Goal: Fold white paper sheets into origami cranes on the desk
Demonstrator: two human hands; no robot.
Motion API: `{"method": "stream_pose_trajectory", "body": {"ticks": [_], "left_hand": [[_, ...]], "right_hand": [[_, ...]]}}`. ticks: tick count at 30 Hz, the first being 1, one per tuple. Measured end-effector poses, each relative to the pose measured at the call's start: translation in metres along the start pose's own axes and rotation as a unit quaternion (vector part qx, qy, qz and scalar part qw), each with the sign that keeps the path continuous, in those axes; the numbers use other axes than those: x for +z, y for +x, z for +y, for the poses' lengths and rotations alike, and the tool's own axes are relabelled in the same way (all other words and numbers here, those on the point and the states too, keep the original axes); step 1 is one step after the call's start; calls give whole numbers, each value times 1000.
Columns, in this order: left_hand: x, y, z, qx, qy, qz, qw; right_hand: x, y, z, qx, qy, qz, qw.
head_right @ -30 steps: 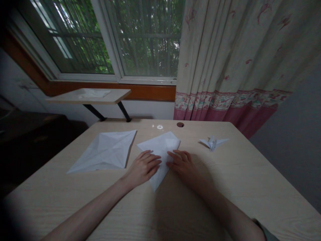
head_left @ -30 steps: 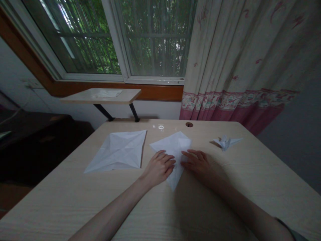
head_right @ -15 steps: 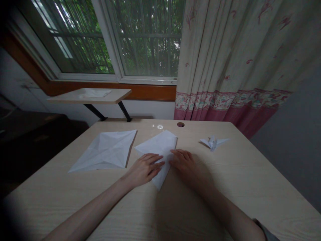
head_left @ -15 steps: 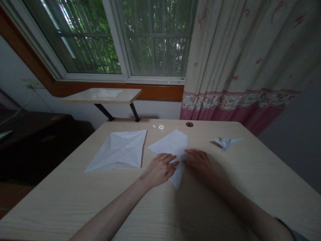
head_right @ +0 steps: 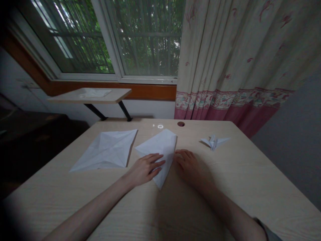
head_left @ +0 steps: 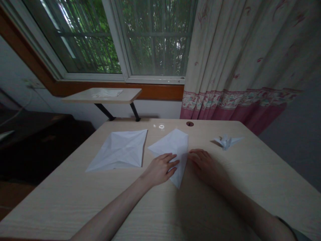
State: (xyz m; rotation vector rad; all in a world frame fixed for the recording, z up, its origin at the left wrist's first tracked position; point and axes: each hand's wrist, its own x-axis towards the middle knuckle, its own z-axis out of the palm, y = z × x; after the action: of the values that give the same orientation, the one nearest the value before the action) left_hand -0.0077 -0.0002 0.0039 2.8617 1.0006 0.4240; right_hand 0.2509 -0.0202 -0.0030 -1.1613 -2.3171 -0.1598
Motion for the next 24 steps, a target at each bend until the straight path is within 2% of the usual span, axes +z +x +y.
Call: {"method": "stream_pose_trajectory", "body": {"ticks": [8,11,18,24], "left_hand": [[-1,0,4,16,-25,6,1000],[-1,0,4,14,-23,4,1000],[-1,0,4,9,-9,3,1000],[0,0,3,10,-11,8,1000]], "right_hand": [[12,-1,2,50,-37,1,998],[13,-1,3,48,-61,9,997],[9,0,2,39,-66,-19,997],[8,1,2,16,-71,-6,997]]}}
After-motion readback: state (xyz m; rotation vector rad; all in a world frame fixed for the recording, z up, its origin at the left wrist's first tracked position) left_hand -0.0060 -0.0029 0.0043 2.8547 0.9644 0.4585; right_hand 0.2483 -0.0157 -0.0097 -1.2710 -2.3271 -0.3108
